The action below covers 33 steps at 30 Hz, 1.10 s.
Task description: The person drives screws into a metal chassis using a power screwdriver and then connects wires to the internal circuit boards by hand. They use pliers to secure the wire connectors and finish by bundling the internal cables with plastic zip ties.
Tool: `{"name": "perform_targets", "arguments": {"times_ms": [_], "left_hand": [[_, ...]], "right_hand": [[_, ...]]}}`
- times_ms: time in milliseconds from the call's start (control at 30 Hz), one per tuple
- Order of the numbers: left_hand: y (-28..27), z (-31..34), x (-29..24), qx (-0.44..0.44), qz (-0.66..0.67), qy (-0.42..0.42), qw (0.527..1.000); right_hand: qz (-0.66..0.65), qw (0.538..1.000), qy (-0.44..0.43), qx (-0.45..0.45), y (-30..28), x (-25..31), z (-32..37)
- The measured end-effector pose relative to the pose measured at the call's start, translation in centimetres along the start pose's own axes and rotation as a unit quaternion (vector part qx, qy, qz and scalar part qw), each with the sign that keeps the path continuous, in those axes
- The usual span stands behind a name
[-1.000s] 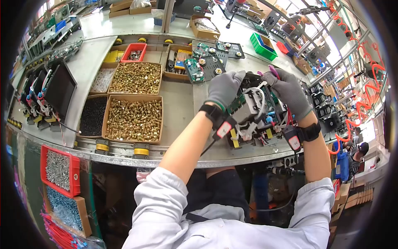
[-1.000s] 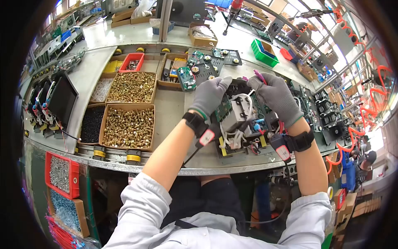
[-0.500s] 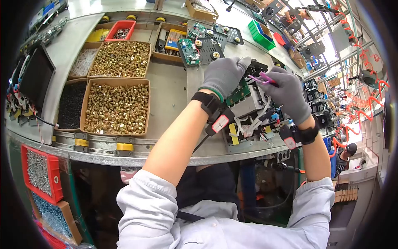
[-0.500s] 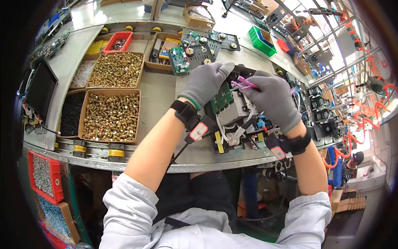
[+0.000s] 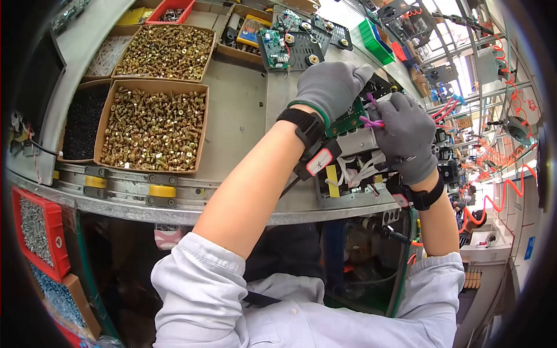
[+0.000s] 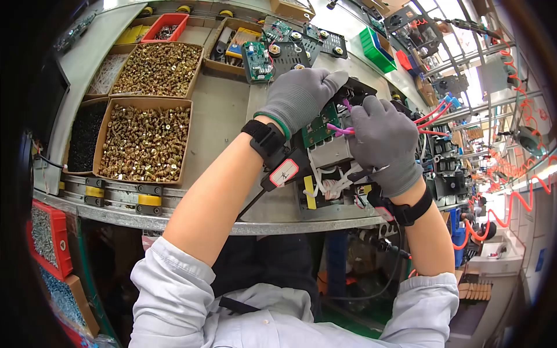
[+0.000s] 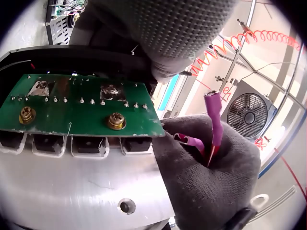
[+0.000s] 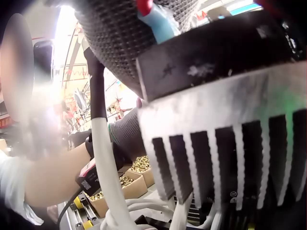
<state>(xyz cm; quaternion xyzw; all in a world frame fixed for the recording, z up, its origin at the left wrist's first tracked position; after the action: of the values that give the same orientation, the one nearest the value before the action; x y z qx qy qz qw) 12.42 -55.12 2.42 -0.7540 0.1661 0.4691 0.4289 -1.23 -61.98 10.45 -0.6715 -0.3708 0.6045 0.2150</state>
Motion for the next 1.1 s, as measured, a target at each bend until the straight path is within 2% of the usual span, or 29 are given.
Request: {"name": "perform_targets", "arguments": {"times_ms": [333,400,533,600,700,800,867,967,1033,1100], "left_hand": [[0.1,-0.4,0.1,0.01,0.031,-0.032,0.999],[0.0,-0.2,0.0,0.001,0.016,-0.023,1.0],[0.2,-0.2,0.0,-0.019,0.009,-0.016,1.0],[0.5,-0.3,0.0,-0.02,0.0,-0.024,1.0],[0.8,-0.6,0.2,-0.024,0.009,-0.038,0.999],[0.5,-0.6,0.2,-0.01,0.017,-0.05,0.999],[0.3,-0.5,0.3,-0.01,0.015,-0.053,0.998],[-0.1,-0.2,0.4,-0.029,0.022,-0.032,0.999],[-0.3,-0.5,0.6,-0.003,0.005,-0.002,1.0],[-0.5,-0.5,0.7,-0.004,0.004,-0.002,1.0]], "right_hand": [[0.057,0.998,-0.003,0.035,0.2,0.7,-0.5],[0.042,0.999,-0.025,0.007,0.5,0.8,-0.7],[0.034,0.998,-0.03,0.047,1.0,0.3,-0.9],[-0.011,1.0,0.013,0.003,1.5,0.3,-0.8],[-0.026,0.999,-0.009,0.02,1.6,0.1,-1.1],[-0.024,0.998,0.026,0.055,1.5,0.3,-1.4],[-0.03,0.998,0.029,0.046,1.5,0.3,-1.3],[-0.024,0.998,0.027,0.051,1.1,0.3,-0.9],[-0.012,0.998,0.021,0.064,0.3,-0.2,-0.4],[-0.071,0.997,-0.004,0.009,-1.6,-1.6,0.7]]}}
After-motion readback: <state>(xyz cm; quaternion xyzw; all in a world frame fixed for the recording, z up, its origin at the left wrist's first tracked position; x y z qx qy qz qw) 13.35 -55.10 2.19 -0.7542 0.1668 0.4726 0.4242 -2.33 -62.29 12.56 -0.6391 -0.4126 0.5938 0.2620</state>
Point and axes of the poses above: each hand's wrist, its own z-axis away from the middle knuckle, its own y-axis out of the palm, x = y × z, the point moved 1 cm from there along -z, towards the middle knuckle, and after that the axes turned 10 degrees about x, right-handed, at the moved point
